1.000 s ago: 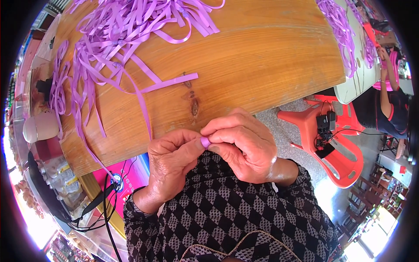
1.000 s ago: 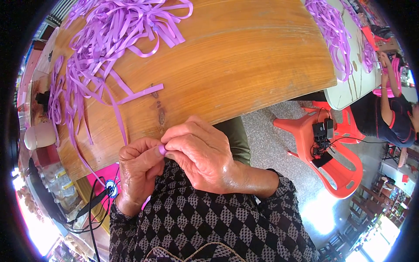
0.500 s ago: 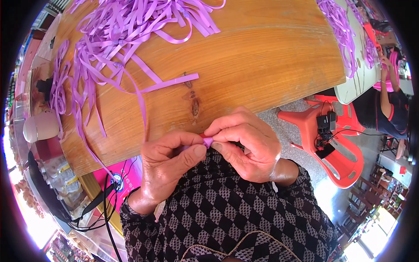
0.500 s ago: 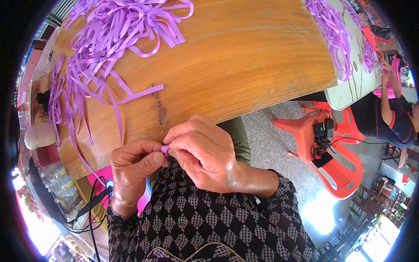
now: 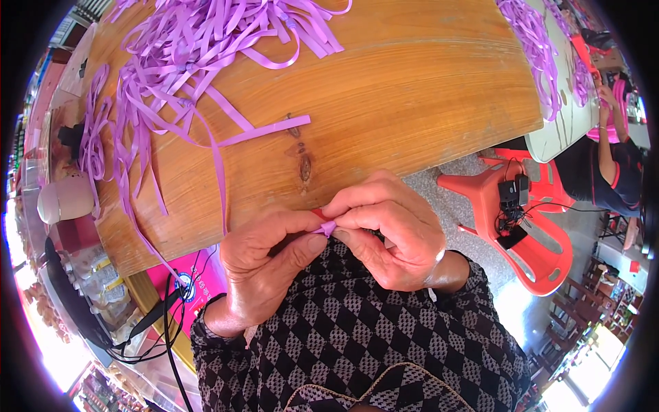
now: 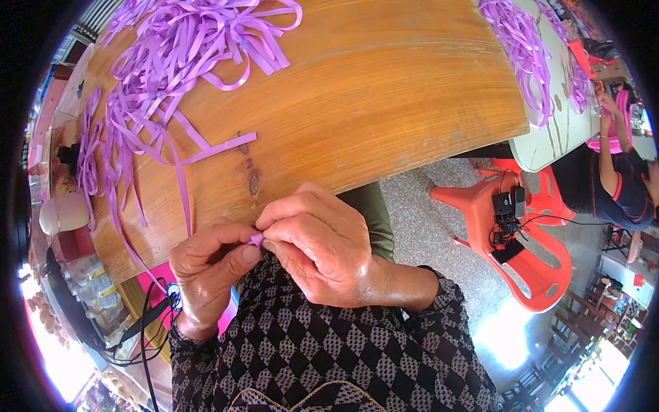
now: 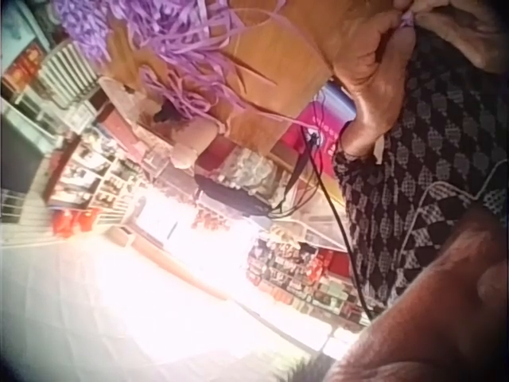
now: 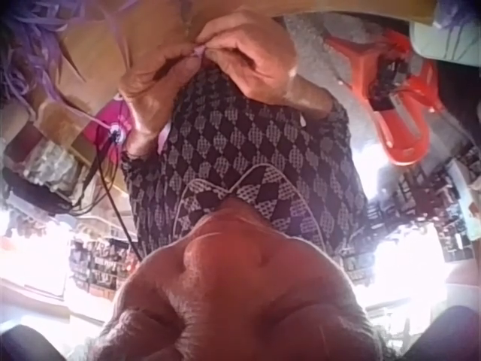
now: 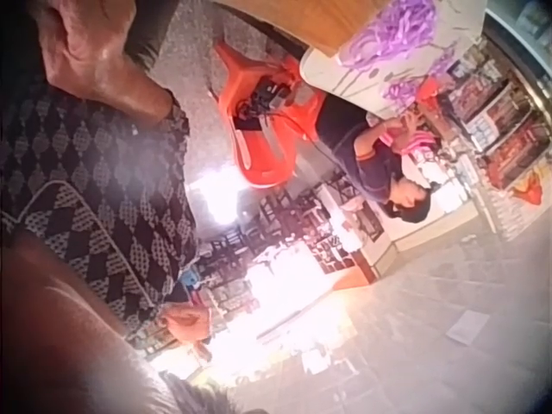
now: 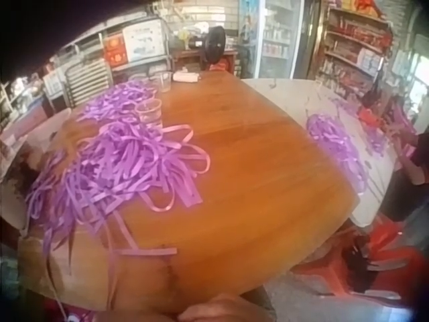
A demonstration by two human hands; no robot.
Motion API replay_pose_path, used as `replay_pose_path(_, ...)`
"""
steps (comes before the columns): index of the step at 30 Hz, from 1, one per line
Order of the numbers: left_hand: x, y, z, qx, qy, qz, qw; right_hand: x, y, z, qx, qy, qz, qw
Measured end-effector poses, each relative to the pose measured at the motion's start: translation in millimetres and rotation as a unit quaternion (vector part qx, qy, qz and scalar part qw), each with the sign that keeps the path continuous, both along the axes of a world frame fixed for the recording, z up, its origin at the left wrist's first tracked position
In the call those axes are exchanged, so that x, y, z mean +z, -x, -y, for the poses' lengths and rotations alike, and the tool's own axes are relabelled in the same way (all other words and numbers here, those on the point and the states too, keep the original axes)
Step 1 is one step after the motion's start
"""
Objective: The person picks up a purple ribbon from a pile on a wooden table and rolls one end into a small bud. They then fold and wrap the remaining length of the ribbon around the center to form a flower shape.
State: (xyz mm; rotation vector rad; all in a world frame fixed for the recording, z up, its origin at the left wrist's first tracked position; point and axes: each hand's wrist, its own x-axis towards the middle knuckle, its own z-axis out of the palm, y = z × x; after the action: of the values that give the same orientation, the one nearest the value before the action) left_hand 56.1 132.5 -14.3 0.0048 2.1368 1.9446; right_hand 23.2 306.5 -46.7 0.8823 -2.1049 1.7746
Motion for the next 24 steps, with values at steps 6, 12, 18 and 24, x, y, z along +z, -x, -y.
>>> replay_pose_path(6,2,-2,1,-0.012,0.054,-0.016,0.998,1,-1,2,0.002,-0.001,-0.005,1.000)
replay_pose_path(12,0,-2,-3,0.033,-0.018,0.086,0.996,-2,0,1,0.002,-0.004,-0.009,1.000)
replay_pose_path(18,2,-1,-1,0.032,-0.088,0.148,0.985,0,2,-3,0.010,-0.024,0.009,1.000)
replay_pose_path(24,7,-2,-5,0.097,-0.109,0.157,0.977,-4,2,-1,0.006,-0.012,-0.015,1.000)
